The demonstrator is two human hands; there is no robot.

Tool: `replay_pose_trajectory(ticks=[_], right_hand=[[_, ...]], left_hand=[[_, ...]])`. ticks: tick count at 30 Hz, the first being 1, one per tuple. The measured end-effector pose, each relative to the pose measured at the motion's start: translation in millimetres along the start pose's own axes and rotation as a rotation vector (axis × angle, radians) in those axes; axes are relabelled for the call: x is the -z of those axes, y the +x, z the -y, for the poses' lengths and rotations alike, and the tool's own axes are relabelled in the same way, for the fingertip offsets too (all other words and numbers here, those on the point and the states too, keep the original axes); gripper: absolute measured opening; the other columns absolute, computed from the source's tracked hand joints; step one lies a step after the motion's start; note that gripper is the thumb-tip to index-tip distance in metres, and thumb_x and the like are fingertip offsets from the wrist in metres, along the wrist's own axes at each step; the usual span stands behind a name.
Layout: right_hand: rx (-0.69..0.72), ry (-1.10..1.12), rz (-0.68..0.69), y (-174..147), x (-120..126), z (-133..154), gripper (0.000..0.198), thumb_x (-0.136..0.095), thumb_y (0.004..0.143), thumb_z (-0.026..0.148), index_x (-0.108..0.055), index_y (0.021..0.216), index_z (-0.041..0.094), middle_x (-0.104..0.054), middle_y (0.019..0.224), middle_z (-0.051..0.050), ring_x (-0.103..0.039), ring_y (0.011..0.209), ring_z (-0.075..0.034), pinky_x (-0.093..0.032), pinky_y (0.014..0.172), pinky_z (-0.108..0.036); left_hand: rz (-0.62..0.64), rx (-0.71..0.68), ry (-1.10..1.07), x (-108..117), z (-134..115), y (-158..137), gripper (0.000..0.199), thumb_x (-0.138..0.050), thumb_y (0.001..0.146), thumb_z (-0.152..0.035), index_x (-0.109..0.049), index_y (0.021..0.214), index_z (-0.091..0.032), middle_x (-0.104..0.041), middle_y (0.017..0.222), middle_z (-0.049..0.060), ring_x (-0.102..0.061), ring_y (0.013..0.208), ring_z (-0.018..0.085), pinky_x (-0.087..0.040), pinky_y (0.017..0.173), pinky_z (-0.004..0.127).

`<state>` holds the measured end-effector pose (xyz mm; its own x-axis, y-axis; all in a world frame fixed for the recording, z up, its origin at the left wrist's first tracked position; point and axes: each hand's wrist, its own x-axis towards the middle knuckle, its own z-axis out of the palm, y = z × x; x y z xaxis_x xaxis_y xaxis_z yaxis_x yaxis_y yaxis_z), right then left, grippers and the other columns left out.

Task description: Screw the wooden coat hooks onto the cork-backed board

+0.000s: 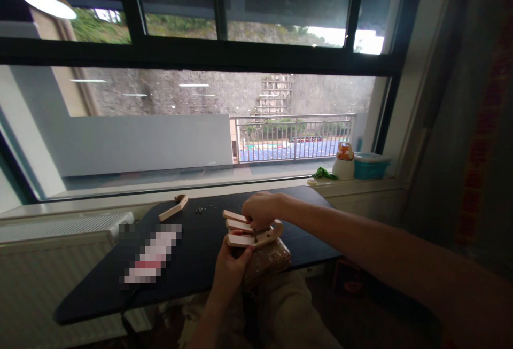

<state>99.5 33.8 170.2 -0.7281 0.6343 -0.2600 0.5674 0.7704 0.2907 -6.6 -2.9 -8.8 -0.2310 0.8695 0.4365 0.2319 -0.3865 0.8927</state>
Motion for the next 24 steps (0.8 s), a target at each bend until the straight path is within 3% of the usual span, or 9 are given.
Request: replay_pose_trajectory(ticks=[6,12,18,24], right_hand=[[-0.083,0.086,0.088,15.3,-1.0,-10.6,0.039,-0.059,0.066,0.026,-0.069,0.098,0.005,-0.069,0.091,-0.013,-0.062,0.073,-0.021,-0.044,0.054,-0.025],[-0.126,0.036,0.075,6.9,6.5,-11.7,0.040,-0.064,0.062,0.029,-0.070,0.098,0.011,-0.069,0.094,-0.011,-0.062,0.079,-0.023,-0.046,0.059,-0.028],[0.017,-0.040,-0.031,-10.5,12.7,-2.4,0.032,-0.057,0.071,0.022,-0.068,0.101,0.021,-0.069,0.096,-0.006,-0.062,0.084,-0.021,-0.044,0.065,-0.027],[0.091,-0.079,-0.013,-9.1,7.4,5.0,0.027,-0.056,0.073,0.015,-0.070,0.096,0.011,-0.070,0.092,-0.011,-0.062,0.084,-0.022,-0.044,0.064,-0.027]], left_hand=[[-0.029,0.023,0.040,-0.7,0.7,1.4,0.036,-0.067,0.064,-0.034,-0.054,0.094,-0.018,-0.067,0.092,0.005,-0.063,0.088,0.021,-0.048,0.083,0.034],[-0.016,-0.012,0.058,1.1,-1.4,2.8,0.035,-0.065,0.065,-0.035,-0.054,0.094,-0.018,-0.067,0.093,0.006,-0.063,0.090,0.022,-0.048,0.083,0.035],[-0.020,-0.032,0.061,0.1,-4.7,1.8,0.034,-0.064,0.066,-0.036,-0.054,0.092,-0.018,-0.067,0.091,0.006,-0.063,0.088,0.022,-0.049,0.082,0.035],[-0.040,-0.035,0.073,0.1,-4.6,4.1,0.032,-0.066,0.064,-0.035,-0.056,0.090,-0.018,-0.067,0.088,0.005,-0.064,0.086,0.022,-0.050,0.080,0.035]])
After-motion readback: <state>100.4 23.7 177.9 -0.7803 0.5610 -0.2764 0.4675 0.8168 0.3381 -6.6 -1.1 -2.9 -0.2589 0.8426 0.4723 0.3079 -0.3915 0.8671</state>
